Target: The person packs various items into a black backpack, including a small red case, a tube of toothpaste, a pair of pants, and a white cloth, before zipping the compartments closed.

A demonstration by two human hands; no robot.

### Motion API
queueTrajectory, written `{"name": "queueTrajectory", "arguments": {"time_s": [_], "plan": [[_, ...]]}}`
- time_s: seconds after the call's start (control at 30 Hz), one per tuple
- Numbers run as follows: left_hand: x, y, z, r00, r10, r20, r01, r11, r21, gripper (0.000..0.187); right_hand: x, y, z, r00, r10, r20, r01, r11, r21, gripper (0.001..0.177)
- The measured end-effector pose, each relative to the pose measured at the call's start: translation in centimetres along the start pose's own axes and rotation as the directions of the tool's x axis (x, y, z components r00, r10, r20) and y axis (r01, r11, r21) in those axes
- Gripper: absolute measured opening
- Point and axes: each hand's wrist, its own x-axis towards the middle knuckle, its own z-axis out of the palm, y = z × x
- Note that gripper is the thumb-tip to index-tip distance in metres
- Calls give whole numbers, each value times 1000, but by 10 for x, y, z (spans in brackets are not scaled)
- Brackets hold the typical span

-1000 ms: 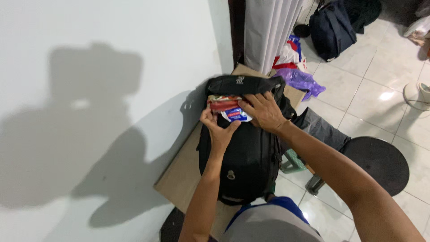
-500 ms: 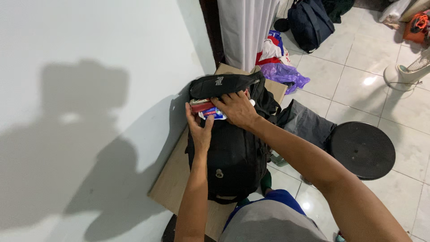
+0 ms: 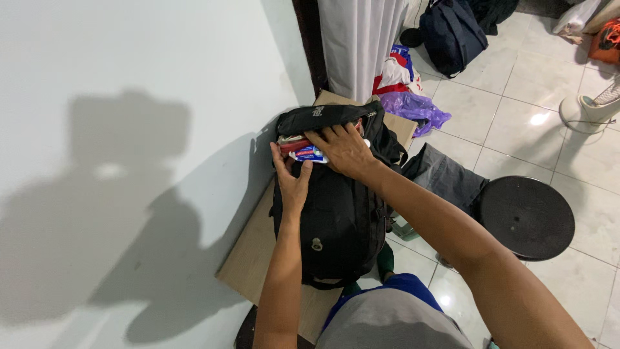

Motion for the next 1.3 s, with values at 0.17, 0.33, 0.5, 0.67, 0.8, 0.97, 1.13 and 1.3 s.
{"name": "queueTrajectory", "arguments": {"time_s": [0.17,0.33,0.5,0.67,0.8,0.97,1.13,1.3], "plan": [[5,-19,4,998,66,18,-67,990,127,135,-11,-3,-13,998,4,-62,-7,999,-44,65],[7,-22,-1,955,292,58,-294,887,355,120,-64,8,3,927,311,-208,-199,881,429,56],[-13,-4,-28,974,-221,-40,188,705,684,111,-155,46,84,405,793,455,-727,-23,686,43],[-37,-10,-72,859,-507,-64,475,747,465,97,-205,12,152,299,616,729,-766,-300,568,56],[-53,-4,-76,838,-544,-32,517,775,363,95,-206,-6,149,349,485,802,-679,-459,573,57],[-66,18,-102,833,-549,-67,520,738,431,91,-221,-55,146,365,480,798,-719,-399,569,56],[-71,13,-159,702,-675,-227,639,456,620,86,-223,-127,104,403,316,859,-775,-382,504,63],[-87,2,-201,775,-608,-174,603,629,490,79,-212,-120,66,226,9,974,-845,-496,200,69]]}}
